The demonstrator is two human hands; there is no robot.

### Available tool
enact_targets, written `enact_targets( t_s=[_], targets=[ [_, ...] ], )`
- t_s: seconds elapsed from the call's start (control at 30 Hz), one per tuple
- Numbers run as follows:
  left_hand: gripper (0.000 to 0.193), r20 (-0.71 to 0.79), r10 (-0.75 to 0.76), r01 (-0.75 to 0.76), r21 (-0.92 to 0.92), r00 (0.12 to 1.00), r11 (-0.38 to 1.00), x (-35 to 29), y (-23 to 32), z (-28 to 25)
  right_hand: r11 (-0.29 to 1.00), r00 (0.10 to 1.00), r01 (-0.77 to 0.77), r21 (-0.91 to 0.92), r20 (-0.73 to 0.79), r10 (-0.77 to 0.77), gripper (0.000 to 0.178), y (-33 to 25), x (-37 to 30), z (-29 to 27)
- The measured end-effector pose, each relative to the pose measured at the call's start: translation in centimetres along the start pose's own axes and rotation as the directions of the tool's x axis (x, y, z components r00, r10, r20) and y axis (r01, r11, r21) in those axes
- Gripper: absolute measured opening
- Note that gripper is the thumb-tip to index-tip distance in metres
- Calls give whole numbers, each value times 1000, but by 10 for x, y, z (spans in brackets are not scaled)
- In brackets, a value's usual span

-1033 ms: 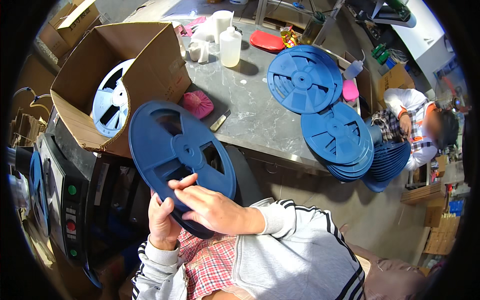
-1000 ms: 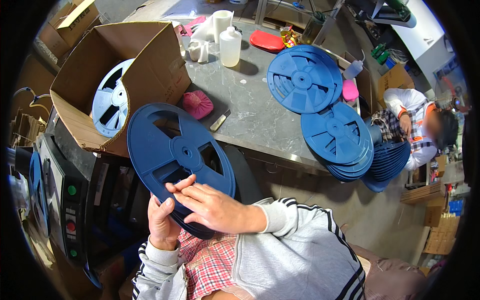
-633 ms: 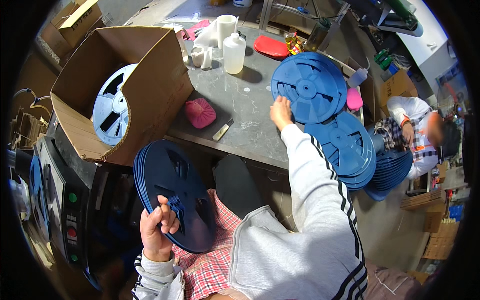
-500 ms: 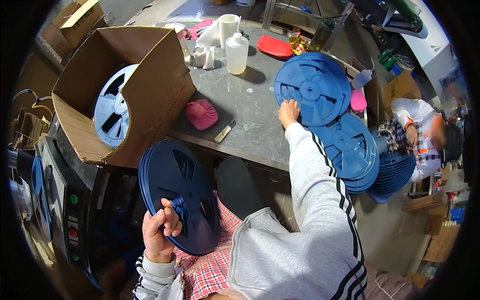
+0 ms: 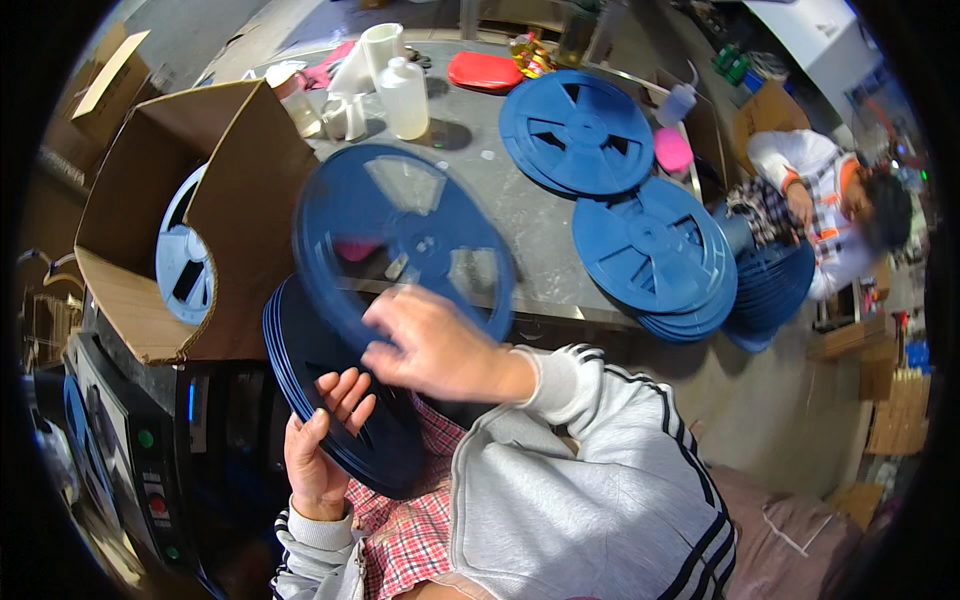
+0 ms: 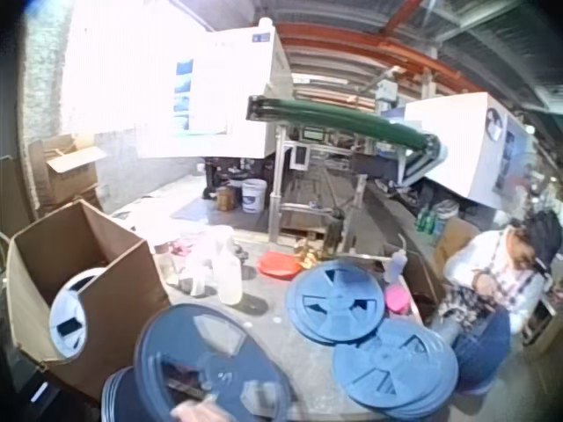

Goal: The person wipes the surface of blue plastic reels with a pink cloth, then uses a small blade to scrape edges and remove burrs from a stack of reels. The person stacks the finished reels and hands them to a coworker.

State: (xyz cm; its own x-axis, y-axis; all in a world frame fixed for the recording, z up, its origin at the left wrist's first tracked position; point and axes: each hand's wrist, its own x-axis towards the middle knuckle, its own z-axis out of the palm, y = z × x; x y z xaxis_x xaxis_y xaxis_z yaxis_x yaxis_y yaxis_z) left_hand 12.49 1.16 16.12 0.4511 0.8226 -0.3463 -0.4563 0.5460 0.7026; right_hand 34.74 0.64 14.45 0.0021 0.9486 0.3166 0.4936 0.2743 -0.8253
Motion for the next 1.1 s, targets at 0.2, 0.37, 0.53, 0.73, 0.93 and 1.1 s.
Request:
enact_targets(
  t_s=[0.2, 0.37, 0.53, 0.73, 0.93, 1.1],
  targets=[
    [47, -88, 6, 1, 88, 996, 996, -1, 6, -7, 838, 937, 298, 458, 27, -348, 13, -5, -8, 11],
    [31, -31, 46, -43, 68, 998, 997, 3, 8, -16, 735, 896, -235, -636, -435, -89, 59, 218, 61, -86],
    [35, -26, 8, -9, -31, 1000, 999, 5, 8, -23, 159, 814, -565, -810, -515, 270, 96, 333, 66, -129],
    [41, -25, -42, 41, -61, 999, 997, 10, 8, -21, 74, 834, -515, -854, -480, 271, 55, 358, 83, -131],
    [43, 38, -80, 85, -176, 996, 981, 11, 6, -29, 323, 740, -655, -683, -494, 457, 42, 339, 96, -148],
    [44, 86, -109, 116, -90, 990, 989, 2, 3, -32, 628, 744, -650, -428, -529, 408, 47, 293, 86, -185]
  ],
)
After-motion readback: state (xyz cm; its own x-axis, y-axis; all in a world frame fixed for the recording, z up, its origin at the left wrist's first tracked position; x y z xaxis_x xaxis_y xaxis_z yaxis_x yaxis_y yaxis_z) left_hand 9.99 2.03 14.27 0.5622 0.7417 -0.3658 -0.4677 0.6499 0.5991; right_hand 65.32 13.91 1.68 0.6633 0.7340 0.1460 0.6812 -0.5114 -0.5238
